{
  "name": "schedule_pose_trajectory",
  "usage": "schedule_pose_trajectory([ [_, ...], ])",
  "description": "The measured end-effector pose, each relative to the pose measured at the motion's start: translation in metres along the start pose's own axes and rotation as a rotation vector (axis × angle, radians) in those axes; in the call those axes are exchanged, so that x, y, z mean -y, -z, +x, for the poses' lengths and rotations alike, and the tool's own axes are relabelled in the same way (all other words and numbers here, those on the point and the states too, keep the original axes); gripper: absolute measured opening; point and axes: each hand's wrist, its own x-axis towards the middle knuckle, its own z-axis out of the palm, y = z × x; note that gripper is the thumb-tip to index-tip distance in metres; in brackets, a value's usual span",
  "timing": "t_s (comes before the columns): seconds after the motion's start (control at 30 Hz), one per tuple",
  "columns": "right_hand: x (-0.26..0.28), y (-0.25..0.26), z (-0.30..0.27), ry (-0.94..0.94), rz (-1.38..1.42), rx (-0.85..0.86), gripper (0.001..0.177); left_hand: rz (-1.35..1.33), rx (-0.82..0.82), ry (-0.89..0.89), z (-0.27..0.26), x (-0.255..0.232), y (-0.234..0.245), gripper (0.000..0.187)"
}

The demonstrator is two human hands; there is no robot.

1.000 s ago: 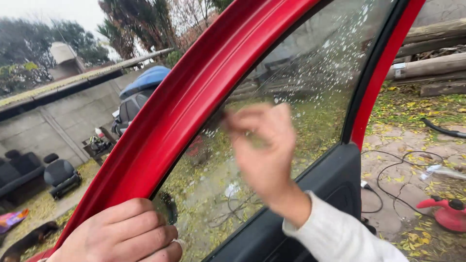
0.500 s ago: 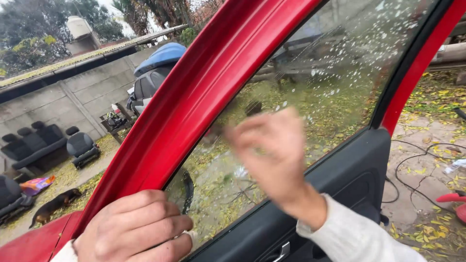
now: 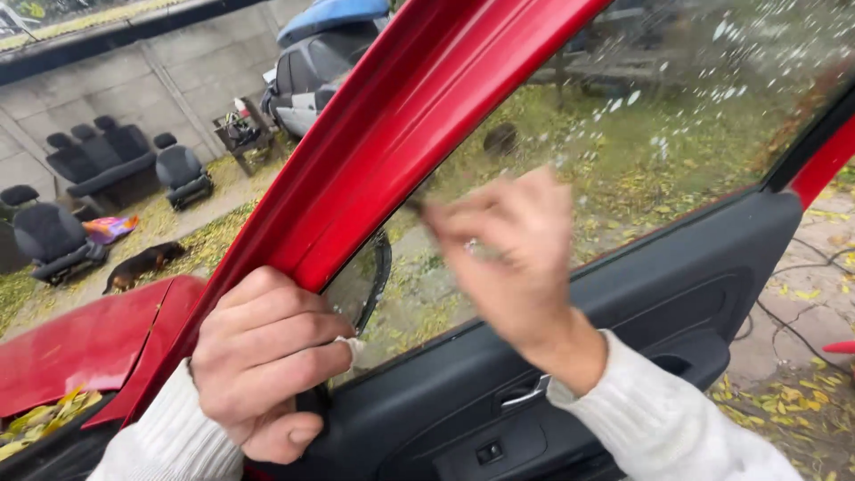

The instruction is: The person cleans the interior of a red car's driver-side window using a spray bottle and a white cloth. They spray the glass and wipe it repeatedly, focusing on the edges and the area around the door panel.

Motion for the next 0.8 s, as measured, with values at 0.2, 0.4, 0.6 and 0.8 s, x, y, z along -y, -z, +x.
schedule_pose_trajectory([
  [0.2, 0.004, -0.008, -0.012, 0.185, -0.043, 0.128, 0.017, -0.035, -0.039, 0.010, 0.000, 0.000, -0.005, 0.054],
  [0.4, 0.017, -0.020, -0.033, 0.181, -0.036, 0.141, 0.018, -0.072, -0.069, 0.015, 0.000, 0.002, -0.008, 0.057],
  [0.6, 0.022, -0.026, -0.050, -0.129, -0.043, -0.088, 0.016, -0.108, -0.148, 0.083, 0.009, -0.008, 0.000, 0.059],
  [0.8, 0.032, -0.049, -0.070, 0.181, 0.026, 0.105, 0.020, -0.079, -0.077, -0.015, -0.006, 0.006, -0.005, 0.046],
])
